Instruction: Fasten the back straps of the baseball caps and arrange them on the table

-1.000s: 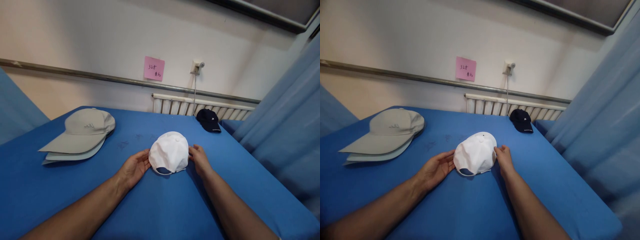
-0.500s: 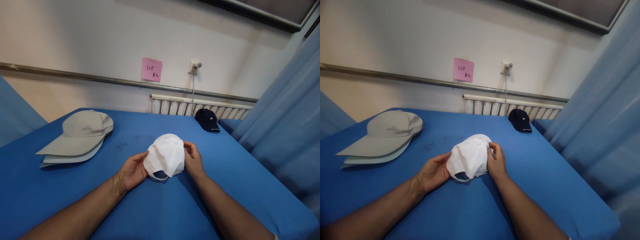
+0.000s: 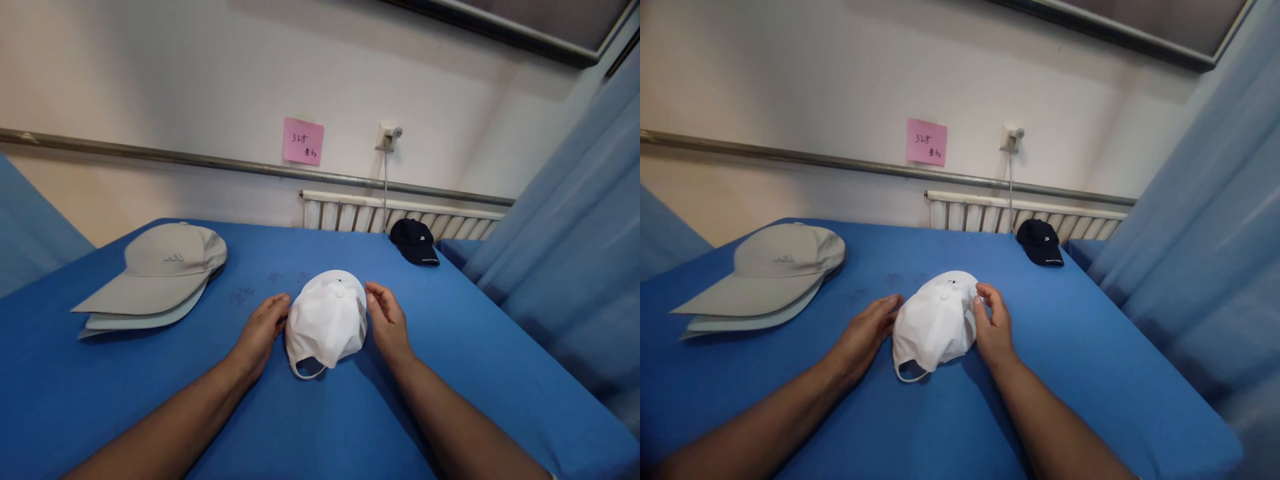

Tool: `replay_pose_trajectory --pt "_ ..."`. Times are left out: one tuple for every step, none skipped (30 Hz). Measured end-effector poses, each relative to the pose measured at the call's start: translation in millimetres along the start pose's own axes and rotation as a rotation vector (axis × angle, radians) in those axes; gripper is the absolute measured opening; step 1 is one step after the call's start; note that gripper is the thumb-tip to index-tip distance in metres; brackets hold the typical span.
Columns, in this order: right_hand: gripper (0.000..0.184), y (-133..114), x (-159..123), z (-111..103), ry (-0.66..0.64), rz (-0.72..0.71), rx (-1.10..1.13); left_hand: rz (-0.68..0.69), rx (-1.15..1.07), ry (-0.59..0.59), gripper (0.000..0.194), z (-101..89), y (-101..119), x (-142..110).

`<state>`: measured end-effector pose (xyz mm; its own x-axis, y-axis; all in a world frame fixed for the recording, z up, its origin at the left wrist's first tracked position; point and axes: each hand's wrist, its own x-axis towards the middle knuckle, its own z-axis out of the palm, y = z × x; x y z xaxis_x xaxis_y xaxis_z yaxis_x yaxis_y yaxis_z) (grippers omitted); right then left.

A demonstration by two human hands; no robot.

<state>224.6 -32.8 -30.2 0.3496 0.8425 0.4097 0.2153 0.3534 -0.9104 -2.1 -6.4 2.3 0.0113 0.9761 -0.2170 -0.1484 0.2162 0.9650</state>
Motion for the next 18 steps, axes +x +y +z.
replay_pose_trajectory --pt "0.032 -3 -2 0 -0.016 -0.038 -0.016 0.061 0.063 0.028 0.044 -0.9 0 0" --pt "0.032 -6 -4 -1 -0.033 -0.078 -0.031 0.109 0.114 0.03 0.046 -1.8 -1 1" --pt "0.032 -8 -5 -1 -0.049 -0.117 -0.046 0.151 0.155 0.017 0.048 -2.6 -1 1" --pt "0.031 -10 -7 0 -0.063 -0.153 -0.059 0.195 0.188 0.0 0.047 -3.3 0 2" --pt "0.03 -11 -8 0 -0.07 -0.185 -0.069 0.243 0.222 -0.02 0.046 -4.0 0 2" --pt "0.029 -11 -8 0 -0.067 -0.208 -0.074 0.296 0.262 -0.035 0.043 -4.7 1 2" --pt "0.027 -11 -8 0 -0.057 -0.217 -0.079 0.349 0.313 -0.046 0.038 -5.3 2 3" --pt "0.025 -10 -7 0 -0.043 -0.212 -0.088 0.397 0.374 -0.054 0.034 -5.9 3 3" --pt "0.025 -9 -5 -1 -0.036 -0.193 -0.106 0.437 0.434 -0.057 0.031 -6.5 4 3" --pt "0.025 -7 -3 -2 -0.044 -0.164 -0.134 0.466 0.488 -0.061 0.028 -7.0 5 3" --pt "0.026 -6 0 -4 -0.072 -0.127 -0.173 0.484 0.532 -0.063 0.025 -7.6 7 4" --pt "0.026 -5 2 -7 -0.122 -0.088 -0.218 0.495 0.562 -0.062 0.022 -8.1 8 4" --pt "0.025 -4 5 -10 -0.185 -0.05 -0.263 0.5 0.58 -0.059 0.019 -8.5 9 5" --pt "0.024 -3 7 -13 -0.252 -0.016 -0.304 0.5 0.587 -0.055 0.017 -9.0 10 6" --pt "0.024 -3 8 -16 -0.314 0.011 -0.342 0.496 0.591 -0.047 0.015 -9.3 11 6" --pt "0.024 -3 9 -18 -0.368 0.03 -0.378 0.492 0.597 -0.04 0.014 -9.6 11 7" --pt "0.024 -4 9 -20 -0.411 0.04 -0.414 0.49 0.605 -0.034 0.013 -9.8 12 7" --pt "0.025 -5 9 -21 -0.446 0.041 -0.453 0.489 0.618 -0.034 0.012 -9.9 12 7"
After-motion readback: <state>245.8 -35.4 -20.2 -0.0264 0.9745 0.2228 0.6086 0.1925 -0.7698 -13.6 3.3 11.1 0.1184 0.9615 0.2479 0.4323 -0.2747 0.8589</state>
